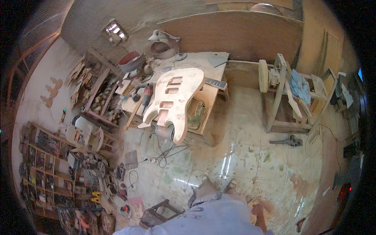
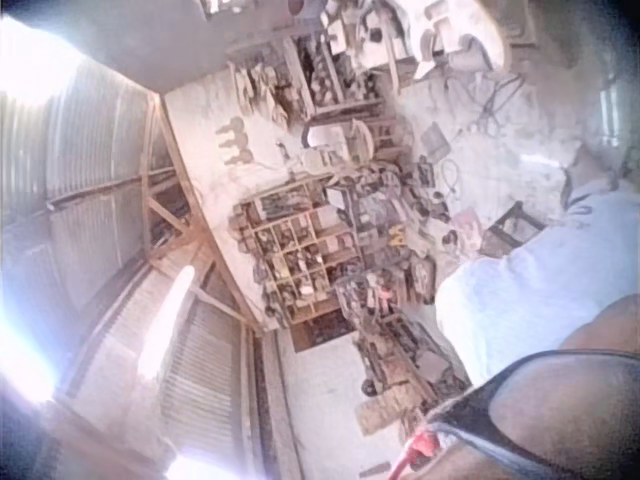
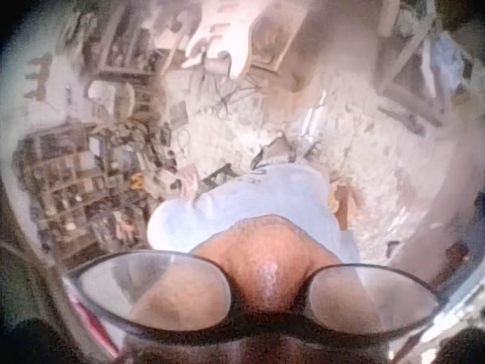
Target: The person sands the neck of an electric guitar body by hand and with a belt sander, then marks the connection point between the neck and the body using a pencil.
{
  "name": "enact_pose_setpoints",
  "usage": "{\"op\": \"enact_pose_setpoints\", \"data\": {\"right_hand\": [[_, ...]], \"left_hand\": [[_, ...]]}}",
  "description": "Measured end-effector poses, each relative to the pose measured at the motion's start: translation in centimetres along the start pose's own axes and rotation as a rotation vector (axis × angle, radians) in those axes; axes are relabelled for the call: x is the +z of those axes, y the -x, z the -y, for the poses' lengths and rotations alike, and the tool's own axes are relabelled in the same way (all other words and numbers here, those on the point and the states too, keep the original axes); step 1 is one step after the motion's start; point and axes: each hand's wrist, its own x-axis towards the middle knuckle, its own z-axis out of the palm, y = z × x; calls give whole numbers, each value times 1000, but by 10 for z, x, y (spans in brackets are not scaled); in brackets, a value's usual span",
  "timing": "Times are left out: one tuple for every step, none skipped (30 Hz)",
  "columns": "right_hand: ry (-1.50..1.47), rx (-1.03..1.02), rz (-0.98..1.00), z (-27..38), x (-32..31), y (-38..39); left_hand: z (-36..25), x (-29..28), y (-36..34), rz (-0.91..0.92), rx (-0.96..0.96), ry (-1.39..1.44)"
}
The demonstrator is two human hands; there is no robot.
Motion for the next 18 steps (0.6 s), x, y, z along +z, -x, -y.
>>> {"op": "enact_pose_setpoints", "data": {"right_hand": [[-22,-37,-84,-2,1,-3],[-55,-57,-169,4,7,0],[-76,-70,-231,6,14,22],[-100,-76,-297,11,22,43],[2,-15,-229,17,17,44],[86,68,-162,18,12,29],[25,204,76,10,12,15],[-30,349,-261,-7,38,23],[-69,311,-87,9,-3,11],[-100,248,99,26,-69,12],[-57,202,39,19,-66,17],[-1,146,-21,9,-62,17],[-127,266,-69,17,-78,18],[-256,389,-122,39,-112,14],[-369,490,-157,54,-142,15],[-329,426,-184,56,-138,23],[-291,354,-217,57,-140,24],[-250,290,-249,51,-119,25]], "left_hand": [[-6,-1,-3,-2,9,-4],[-10,-2,-6,2,17,-11],[-7,4,-7,4,15,9],[-3,6,-4,-2,4,27],[-4,7,-8,-2,6,30],[-9,4,-13,4,16,22],[-7,5,-14,10,2,41],[-2,7,-14,26,-21,79],[-14,5,-25,14,5,28],[-21,6,-31,4,18,-3],[-27,6,-32,26,20,-8],[-29,7,-34,39,16,-7],[-30,7,-37,36,21,-14],[-33,4,-39,35,27,-26],[-29,5,-35,27,23,-14],[-32,4,-35,39,28,-25],[-34,3,-35,45,33,-30],[-35,1,-34,54,37,-40]]}}
